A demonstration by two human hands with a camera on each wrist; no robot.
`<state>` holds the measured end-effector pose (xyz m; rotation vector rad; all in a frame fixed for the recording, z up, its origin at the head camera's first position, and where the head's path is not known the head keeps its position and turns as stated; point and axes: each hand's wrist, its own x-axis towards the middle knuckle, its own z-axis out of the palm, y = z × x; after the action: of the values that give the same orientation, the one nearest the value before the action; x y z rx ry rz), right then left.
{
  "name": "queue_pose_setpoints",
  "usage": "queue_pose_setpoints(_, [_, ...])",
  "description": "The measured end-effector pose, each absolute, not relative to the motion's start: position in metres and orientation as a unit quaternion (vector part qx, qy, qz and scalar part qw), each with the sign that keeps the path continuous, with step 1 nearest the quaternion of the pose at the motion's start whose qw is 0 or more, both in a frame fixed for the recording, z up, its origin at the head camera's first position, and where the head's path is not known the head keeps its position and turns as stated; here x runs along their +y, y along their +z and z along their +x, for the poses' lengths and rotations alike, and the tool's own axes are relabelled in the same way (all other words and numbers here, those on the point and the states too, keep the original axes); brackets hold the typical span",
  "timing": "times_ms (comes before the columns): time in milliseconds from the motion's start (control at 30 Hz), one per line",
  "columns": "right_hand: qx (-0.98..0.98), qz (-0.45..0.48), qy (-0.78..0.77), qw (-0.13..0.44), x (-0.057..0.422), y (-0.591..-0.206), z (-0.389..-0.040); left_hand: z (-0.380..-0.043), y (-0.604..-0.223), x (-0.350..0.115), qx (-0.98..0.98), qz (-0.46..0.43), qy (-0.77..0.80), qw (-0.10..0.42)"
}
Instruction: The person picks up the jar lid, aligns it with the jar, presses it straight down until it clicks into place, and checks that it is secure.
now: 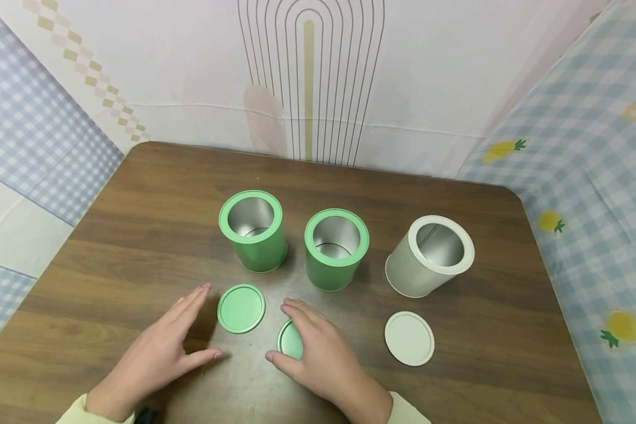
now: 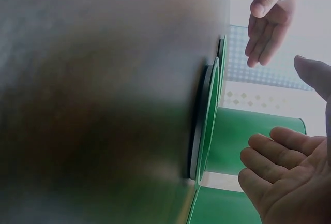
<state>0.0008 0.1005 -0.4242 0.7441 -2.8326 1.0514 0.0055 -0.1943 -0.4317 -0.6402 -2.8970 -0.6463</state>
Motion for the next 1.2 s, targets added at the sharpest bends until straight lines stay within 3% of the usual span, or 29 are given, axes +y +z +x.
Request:
queue_pose_setpoints(633, [-0.917, 0.249, 0.312, -0.025, 0.093, -0.426, -0.004, -0.002, -0.434, -0.192, -0.958, -0.216, -0.189, -0.002])
queue_pose_setpoints(1200, [-0.919, 0.243, 0.3, -0.072, 0.084, -0.427, -0.005, -0.005, -0.436, -0.19, -0.954, -0.237, -0.18, -0.006])
